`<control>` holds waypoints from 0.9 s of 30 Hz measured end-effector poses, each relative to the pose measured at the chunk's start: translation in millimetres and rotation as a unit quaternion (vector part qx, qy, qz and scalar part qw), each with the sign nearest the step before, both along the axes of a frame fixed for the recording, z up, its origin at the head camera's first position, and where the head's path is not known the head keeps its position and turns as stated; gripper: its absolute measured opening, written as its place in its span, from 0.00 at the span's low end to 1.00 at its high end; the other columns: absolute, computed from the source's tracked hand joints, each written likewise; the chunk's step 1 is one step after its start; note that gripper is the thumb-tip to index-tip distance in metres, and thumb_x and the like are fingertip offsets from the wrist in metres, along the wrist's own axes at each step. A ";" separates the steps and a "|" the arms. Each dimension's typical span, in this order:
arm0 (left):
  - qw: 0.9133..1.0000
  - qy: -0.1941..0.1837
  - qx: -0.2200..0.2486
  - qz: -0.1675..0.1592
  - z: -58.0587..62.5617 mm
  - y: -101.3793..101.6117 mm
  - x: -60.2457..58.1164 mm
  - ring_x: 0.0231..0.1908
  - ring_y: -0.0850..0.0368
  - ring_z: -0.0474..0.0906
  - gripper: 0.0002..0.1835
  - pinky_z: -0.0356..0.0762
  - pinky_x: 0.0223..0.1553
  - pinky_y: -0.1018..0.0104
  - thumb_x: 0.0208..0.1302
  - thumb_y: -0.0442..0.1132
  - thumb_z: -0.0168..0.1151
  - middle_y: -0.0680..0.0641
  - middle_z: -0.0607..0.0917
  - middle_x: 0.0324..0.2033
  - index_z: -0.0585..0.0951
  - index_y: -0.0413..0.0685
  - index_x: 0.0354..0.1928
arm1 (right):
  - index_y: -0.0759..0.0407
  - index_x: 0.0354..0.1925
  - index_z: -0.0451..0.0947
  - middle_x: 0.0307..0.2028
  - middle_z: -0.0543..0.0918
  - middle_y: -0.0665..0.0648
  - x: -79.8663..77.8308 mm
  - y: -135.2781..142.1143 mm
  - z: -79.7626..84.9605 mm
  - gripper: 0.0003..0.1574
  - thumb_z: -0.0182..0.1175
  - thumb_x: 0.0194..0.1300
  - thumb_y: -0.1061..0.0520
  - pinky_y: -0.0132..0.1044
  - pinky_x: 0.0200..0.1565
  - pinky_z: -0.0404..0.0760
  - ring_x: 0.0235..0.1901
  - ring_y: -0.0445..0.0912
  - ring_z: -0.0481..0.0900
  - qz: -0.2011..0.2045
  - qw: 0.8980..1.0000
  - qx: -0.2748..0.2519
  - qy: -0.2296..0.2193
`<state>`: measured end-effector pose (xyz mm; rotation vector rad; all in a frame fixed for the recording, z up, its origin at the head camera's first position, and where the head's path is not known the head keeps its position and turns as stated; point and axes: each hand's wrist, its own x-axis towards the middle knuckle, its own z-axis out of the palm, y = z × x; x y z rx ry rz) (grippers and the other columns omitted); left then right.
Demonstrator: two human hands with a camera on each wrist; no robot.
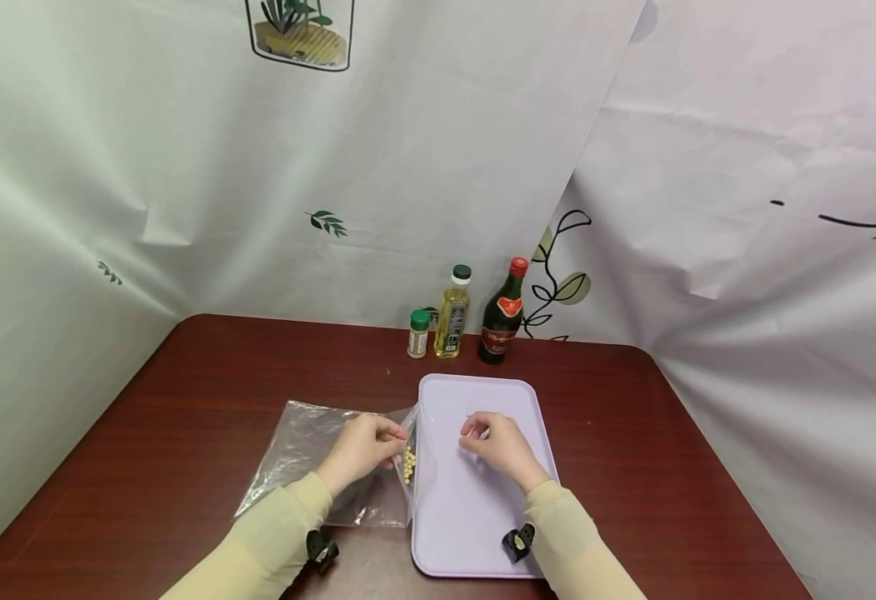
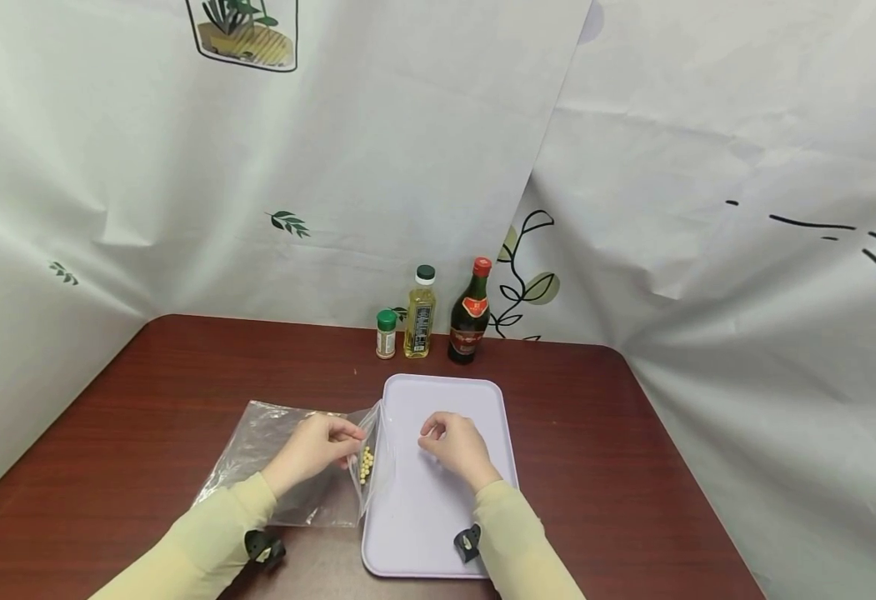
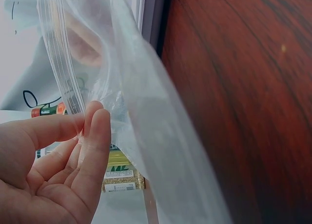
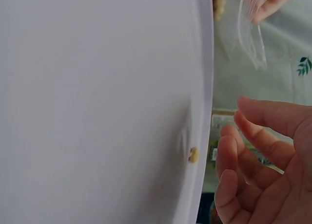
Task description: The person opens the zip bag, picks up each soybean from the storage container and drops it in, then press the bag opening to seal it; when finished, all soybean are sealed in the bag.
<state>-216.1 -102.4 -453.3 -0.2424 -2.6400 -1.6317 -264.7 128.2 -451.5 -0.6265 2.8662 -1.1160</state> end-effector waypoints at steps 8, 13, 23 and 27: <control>1.000 -0.001 -0.004 0.002 -1.6 -0.3 -0.4 0.16 0.60 0.79 0.05 0.78 0.20 0.69 0.54 0.26 0.62 0.44 0.85 0.21 0.84 0.33 0.33 | 0.54 0.27 0.79 0.20 0.76 0.48 -7.0 7.4 -5.9 0.05 0.67 0.53 0.61 0.31 0.22 0.71 0.18 0.38 0.71 -0.034 0.999 0.009 -0.006; 1.000 0.002 -0.003 0.002 -2.1 -0.2 -0.6 0.16 0.59 0.79 0.05 0.78 0.20 0.69 0.54 0.26 0.62 0.44 0.85 0.21 0.84 0.33 0.33 | 0.55 0.27 0.79 0.20 0.76 0.47 -11.9 11.5 -7.5 0.04 0.66 0.52 0.62 0.32 0.23 0.71 0.18 0.38 0.70 -0.054 0.998 0.012 -0.005; 1.000 -0.003 -0.003 0.003 -1.9 -1.4 0.9 0.16 0.60 0.79 0.05 0.78 0.20 0.70 0.55 0.26 0.62 0.45 0.85 0.21 0.84 0.33 0.34 | 0.55 0.27 0.79 0.18 0.74 0.46 -23.5 16.8 -14.7 0.04 0.66 0.50 0.62 0.32 0.26 0.69 0.18 0.38 0.69 -0.079 0.996 0.041 -0.008; 1.000 0.001 -0.006 0.006 0.2 -1.8 2.9 0.16 0.60 0.79 0.05 0.77 0.20 0.70 0.55 0.27 0.62 0.45 0.85 0.21 0.84 0.33 0.33 | 0.56 0.27 0.79 0.18 0.74 0.47 -25.4 15.1 -14.4 0.04 0.66 0.50 0.61 0.32 0.26 0.69 0.19 0.39 0.69 -0.081 0.996 0.042 -0.017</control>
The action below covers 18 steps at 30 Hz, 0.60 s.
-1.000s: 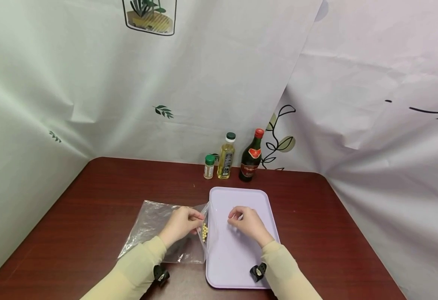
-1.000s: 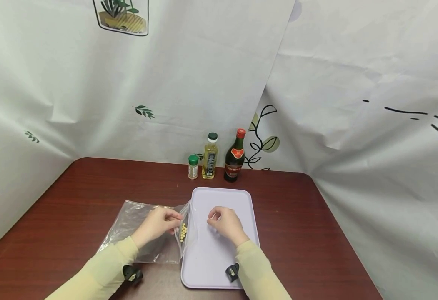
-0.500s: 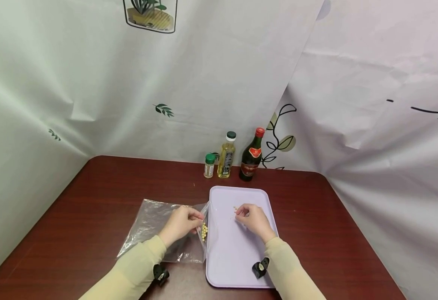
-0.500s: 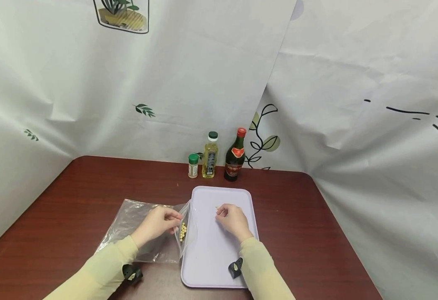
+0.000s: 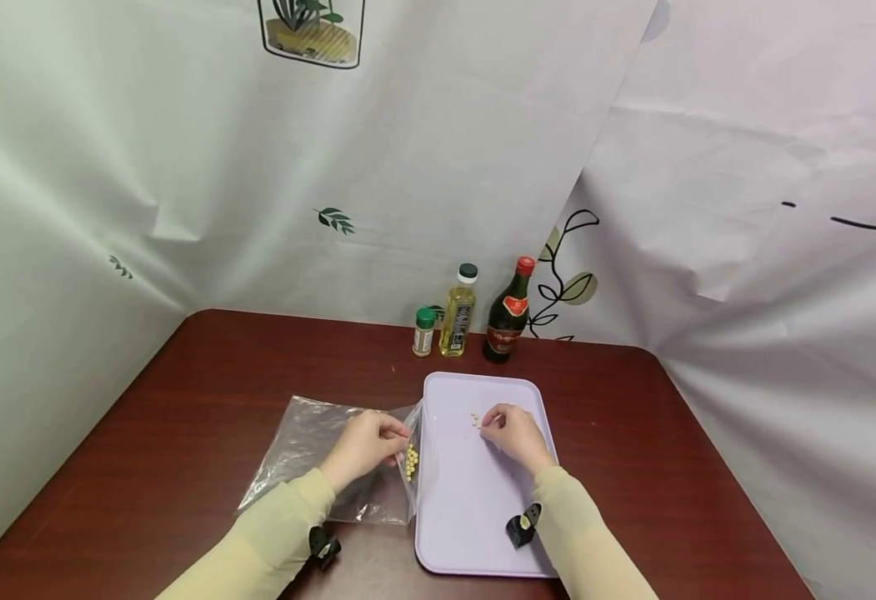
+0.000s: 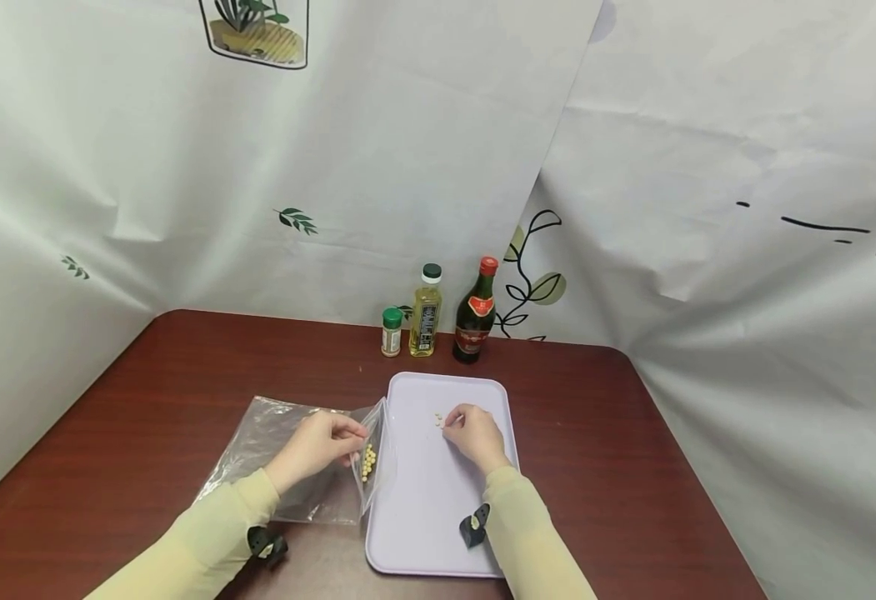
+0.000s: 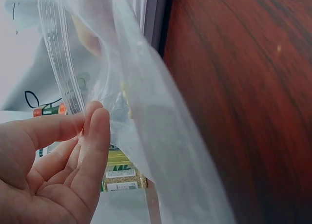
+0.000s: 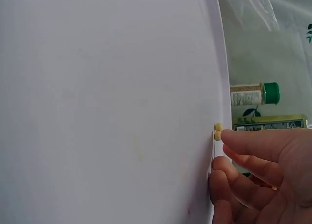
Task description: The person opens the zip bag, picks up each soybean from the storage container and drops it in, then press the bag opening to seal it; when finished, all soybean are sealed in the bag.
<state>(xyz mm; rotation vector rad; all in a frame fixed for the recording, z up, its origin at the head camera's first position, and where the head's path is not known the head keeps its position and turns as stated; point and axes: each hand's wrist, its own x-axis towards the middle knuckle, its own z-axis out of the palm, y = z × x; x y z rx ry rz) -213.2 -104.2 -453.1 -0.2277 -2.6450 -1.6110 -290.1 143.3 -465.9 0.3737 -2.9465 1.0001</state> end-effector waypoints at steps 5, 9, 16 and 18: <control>1.000 0.005 -0.012 0.001 2.5 1.6 1.8 0.17 0.59 0.79 0.04 0.77 0.20 0.70 0.55 0.27 0.62 0.46 0.85 0.21 0.84 0.33 0.33 | 0.56 0.29 0.79 0.19 0.73 0.48 -1.1 -1.8 0.4 0.06 0.67 0.50 0.61 0.33 0.26 0.68 0.20 0.40 0.68 0.005 1.000 0.013 -0.007; 0.999 0.023 -0.031 0.005 4.6 2.3 2.5 0.17 0.60 0.79 0.04 0.75 0.20 0.72 0.54 0.27 0.62 0.47 0.85 0.21 0.84 0.35 0.32 | 0.56 0.32 0.80 0.18 0.72 0.49 -1.2 -3.1 0.4 0.08 0.67 0.50 0.60 0.33 0.25 0.66 0.19 0.40 0.67 0.009 1.000 0.024 -0.011; 0.997 0.052 -0.053 -0.003 11.0 1.1 3.5 0.17 0.65 0.76 0.03 0.74 0.21 0.73 0.54 0.26 0.62 0.48 0.85 0.21 0.84 0.36 0.31 | 0.55 0.29 0.79 0.18 0.72 0.48 -3.0 -5.2 -0.8 0.06 0.67 0.50 0.60 0.34 0.25 0.66 0.20 0.41 0.68 0.009 0.999 0.035 -0.009; 0.997 0.054 -0.054 -0.008 13.3 0.7 4.3 0.17 0.64 0.76 0.04 0.74 0.21 0.73 0.54 0.26 0.62 0.47 0.85 0.21 0.84 0.35 0.31 | 0.55 0.27 0.78 0.18 0.73 0.48 -3.4 -6.0 -1.2 0.05 0.67 0.50 0.59 0.34 0.26 0.67 0.20 0.41 0.68 0.010 0.999 0.037 -0.007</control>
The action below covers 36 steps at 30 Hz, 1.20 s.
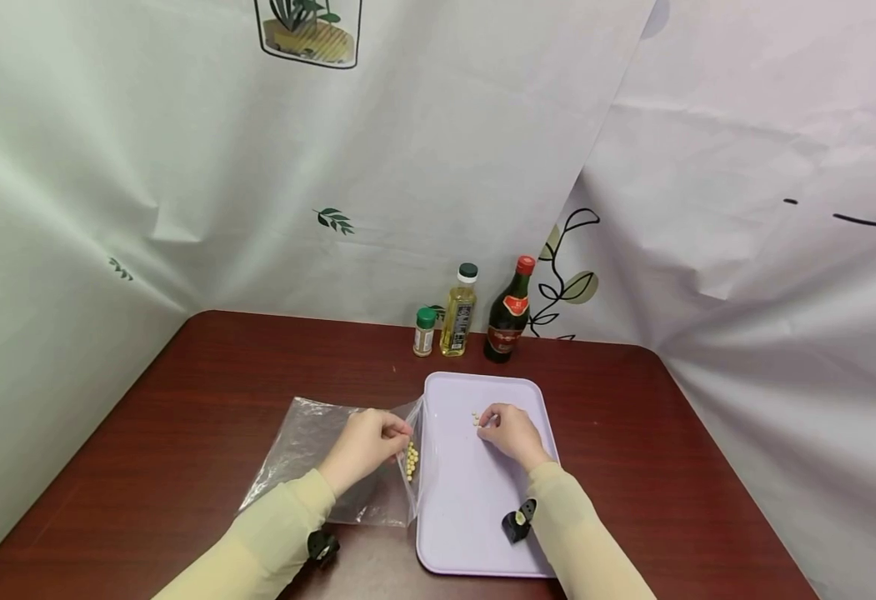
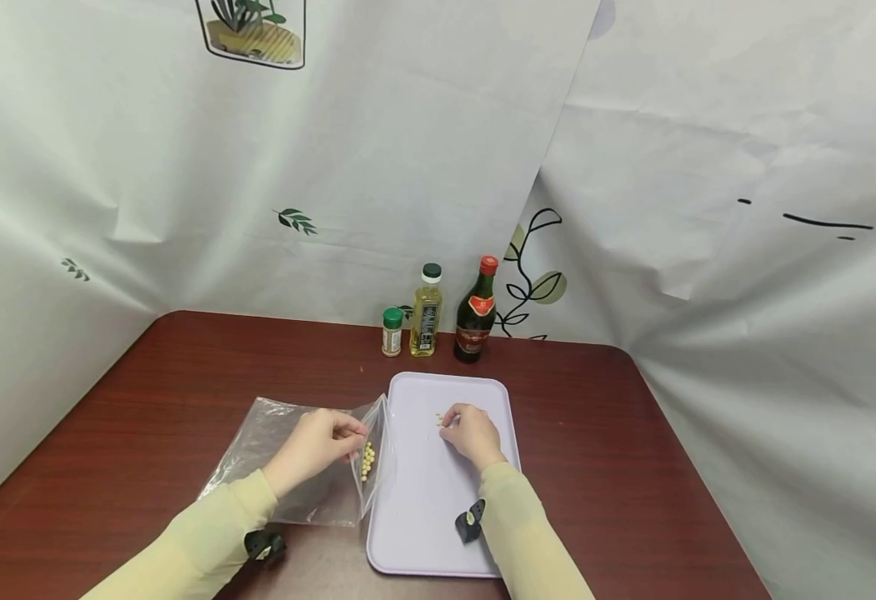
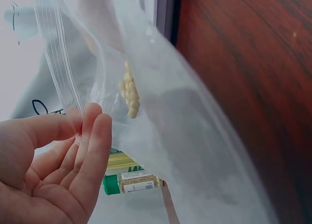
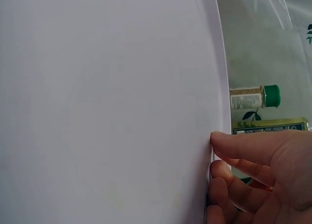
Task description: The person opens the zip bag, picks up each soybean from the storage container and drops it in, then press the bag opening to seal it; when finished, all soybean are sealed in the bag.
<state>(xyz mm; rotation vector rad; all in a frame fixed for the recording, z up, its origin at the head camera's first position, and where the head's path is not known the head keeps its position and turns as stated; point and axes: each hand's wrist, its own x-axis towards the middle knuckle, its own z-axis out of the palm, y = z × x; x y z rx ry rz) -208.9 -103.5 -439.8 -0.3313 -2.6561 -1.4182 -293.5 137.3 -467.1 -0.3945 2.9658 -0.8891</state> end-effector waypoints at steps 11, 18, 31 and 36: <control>1.000 0.017 -0.016 0.005 8.3 -0.5 2.8 0.16 0.66 0.75 0.04 0.74 0.21 0.73 0.55 0.28 0.63 0.50 0.84 0.20 0.85 0.36 0.32 | 0.54 0.26 0.78 0.20 0.74 0.49 0.5 -0.3 -1.0 0.05 0.66 0.52 0.58 0.34 0.27 0.67 0.22 0.41 0.69 -0.007 1.000 0.012 -0.005; 0.999 0.028 -0.019 0.005 11.0 -0.5 3.1 0.16 0.67 0.74 0.05 0.73 0.20 0.73 0.55 0.27 0.62 0.49 0.84 0.20 0.85 0.36 0.32 | 0.53 0.25 0.78 0.19 0.74 0.48 3.6 -2.0 1.6 0.05 0.66 0.52 0.58 0.34 0.26 0.68 0.20 0.40 0.69 -0.012 1.000 0.007 -0.007; 1.000 0.013 -0.018 0.007 6.8 0.1 1.9 0.15 0.66 0.74 0.05 0.72 0.19 0.73 0.55 0.28 0.62 0.50 0.83 0.19 0.85 0.36 0.32 | 0.51 0.27 0.78 0.19 0.75 0.47 12.3 -3.7 8.9 0.06 0.67 0.53 0.56 0.33 0.25 0.68 0.19 0.40 0.70 -0.009 1.000 0.001 -0.001; 1.000 0.008 -0.014 0.012 4.1 -0.5 0.3 0.15 0.65 0.74 0.05 0.72 0.19 0.72 0.54 0.28 0.63 0.49 0.84 0.19 0.85 0.36 0.32 | 0.52 0.27 0.78 0.19 0.75 0.47 17.0 -3.8 10.3 0.05 0.67 0.53 0.57 0.33 0.23 0.69 0.17 0.39 0.70 0.001 1.000 -0.019 0.000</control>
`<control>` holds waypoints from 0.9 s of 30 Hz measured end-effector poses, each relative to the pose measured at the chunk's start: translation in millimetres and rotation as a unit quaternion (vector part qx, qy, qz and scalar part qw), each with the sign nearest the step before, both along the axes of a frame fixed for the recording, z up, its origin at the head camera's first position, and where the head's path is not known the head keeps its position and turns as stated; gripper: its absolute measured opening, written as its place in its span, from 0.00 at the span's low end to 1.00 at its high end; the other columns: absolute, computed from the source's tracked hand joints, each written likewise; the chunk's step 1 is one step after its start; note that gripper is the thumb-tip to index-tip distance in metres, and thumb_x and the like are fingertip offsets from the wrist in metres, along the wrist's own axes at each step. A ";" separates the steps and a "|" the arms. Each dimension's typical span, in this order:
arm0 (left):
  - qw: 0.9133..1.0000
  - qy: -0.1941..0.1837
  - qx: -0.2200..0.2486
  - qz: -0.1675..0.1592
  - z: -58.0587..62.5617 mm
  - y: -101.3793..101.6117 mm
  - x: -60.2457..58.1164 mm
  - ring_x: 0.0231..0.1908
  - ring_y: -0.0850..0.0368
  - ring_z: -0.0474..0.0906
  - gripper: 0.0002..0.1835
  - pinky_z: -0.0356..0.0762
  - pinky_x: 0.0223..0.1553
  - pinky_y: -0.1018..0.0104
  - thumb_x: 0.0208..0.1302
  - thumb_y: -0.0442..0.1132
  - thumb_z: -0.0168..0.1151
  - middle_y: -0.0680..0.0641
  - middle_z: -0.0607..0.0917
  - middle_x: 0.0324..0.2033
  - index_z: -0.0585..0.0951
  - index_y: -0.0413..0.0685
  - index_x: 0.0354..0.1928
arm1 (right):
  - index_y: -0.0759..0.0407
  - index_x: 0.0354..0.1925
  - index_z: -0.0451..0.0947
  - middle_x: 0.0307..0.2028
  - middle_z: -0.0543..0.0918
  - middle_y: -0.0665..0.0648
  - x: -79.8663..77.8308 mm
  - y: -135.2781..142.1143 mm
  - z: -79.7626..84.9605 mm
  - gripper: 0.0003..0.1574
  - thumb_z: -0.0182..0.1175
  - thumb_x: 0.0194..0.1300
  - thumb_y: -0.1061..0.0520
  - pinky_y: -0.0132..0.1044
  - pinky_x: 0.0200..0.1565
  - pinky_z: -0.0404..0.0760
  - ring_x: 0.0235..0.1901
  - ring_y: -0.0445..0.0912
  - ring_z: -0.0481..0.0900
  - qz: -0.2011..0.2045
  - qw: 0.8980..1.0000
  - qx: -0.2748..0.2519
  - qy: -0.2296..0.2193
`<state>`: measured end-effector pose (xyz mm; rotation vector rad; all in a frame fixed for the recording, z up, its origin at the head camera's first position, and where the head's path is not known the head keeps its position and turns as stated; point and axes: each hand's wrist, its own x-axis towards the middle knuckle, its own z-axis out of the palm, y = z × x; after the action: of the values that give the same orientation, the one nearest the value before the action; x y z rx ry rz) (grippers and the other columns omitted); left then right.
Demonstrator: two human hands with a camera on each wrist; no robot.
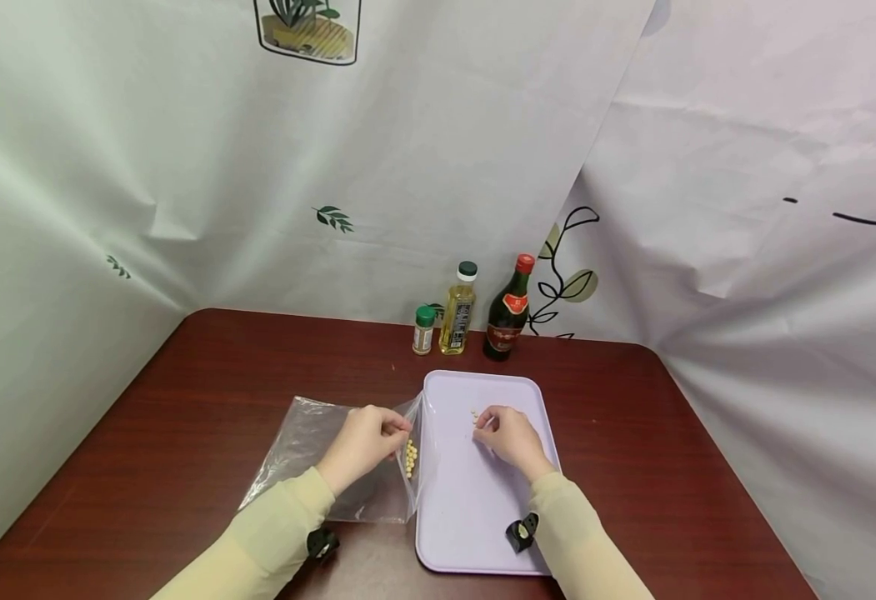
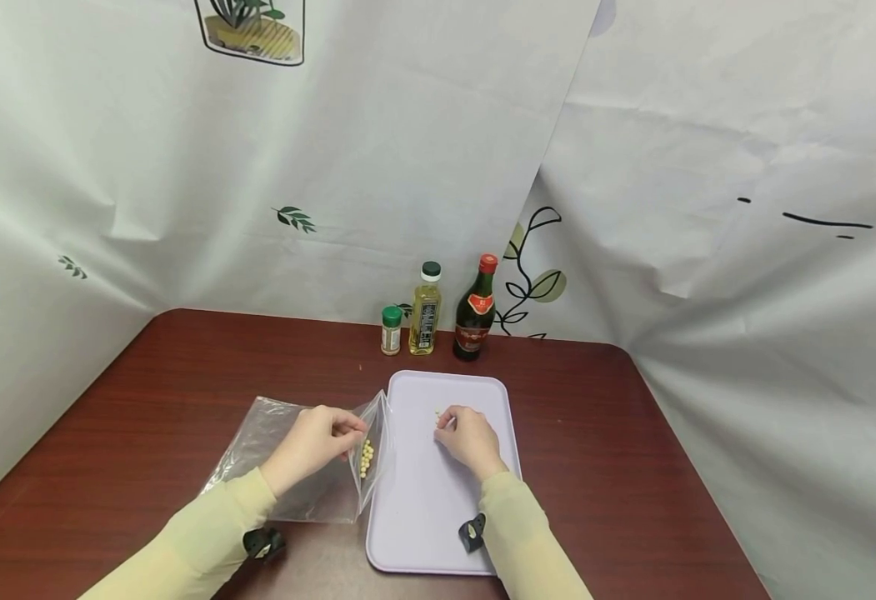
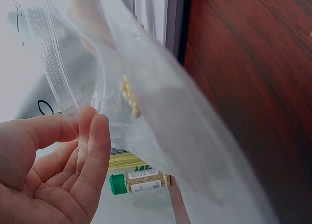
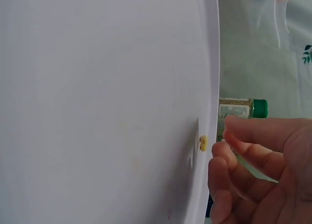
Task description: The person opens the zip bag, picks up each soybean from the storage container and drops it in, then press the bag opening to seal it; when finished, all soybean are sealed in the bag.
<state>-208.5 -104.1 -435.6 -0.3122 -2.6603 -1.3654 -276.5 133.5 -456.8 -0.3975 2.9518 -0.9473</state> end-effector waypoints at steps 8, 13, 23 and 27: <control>1.000 -0.005 -0.007 0.002 -3.2 -2.5 -4.3 0.14 0.65 0.74 0.05 0.71 0.19 0.72 0.55 0.28 0.63 0.50 0.84 0.19 0.85 0.36 0.33 | 0.54 0.27 0.79 0.20 0.76 0.47 10.5 -2.1 7.8 0.05 0.66 0.54 0.60 0.32 0.22 0.70 0.18 0.38 0.71 0.033 0.998 -0.057 -0.003; 1.000 -0.013 -0.006 0.001 -2.0 -2.8 -4.7 0.15 0.64 0.74 0.05 0.71 0.19 0.72 0.55 0.28 0.63 0.49 0.84 0.18 0.85 0.36 0.33 | 0.54 0.26 0.79 0.19 0.76 0.46 16.2 -6.3 13.9 0.05 0.66 0.52 0.61 0.30 0.25 0.70 0.20 0.37 0.71 0.064 0.996 -0.065 0.023; 1.000 -0.012 -0.008 0.004 -2.6 -3.5 -5.2 0.15 0.64 0.74 0.04 0.71 0.19 0.71 0.55 0.28 0.63 0.50 0.83 0.18 0.85 0.37 0.32 | 0.53 0.27 0.80 0.20 0.76 0.45 27.4 -19.5 25.5 0.04 0.67 0.53 0.60 0.29 0.27 0.70 0.21 0.37 0.71 0.112 0.991 -0.065 0.044; 1.000 -0.013 -0.010 0.005 -2.7 -3.2 -5.3 0.15 0.64 0.74 0.04 0.71 0.19 0.71 0.55 0.28 0.63 0.50 0.83 0.17 0.85 0.37 0.32 | 0.53 0.27 0.80 0.20 0.77 0.45 30.2 -24.6 28.8 0.04 0.67 0.53 0.59 0.29 0.27 0.70 0.22 0.37 0.71 0.130 0.988 -0.062 0.053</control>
<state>-213.8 -107.2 -438.3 -0.2863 -2.6944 -1.3487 -246.3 108.9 -428.0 -0.8371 2.8410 -1.1076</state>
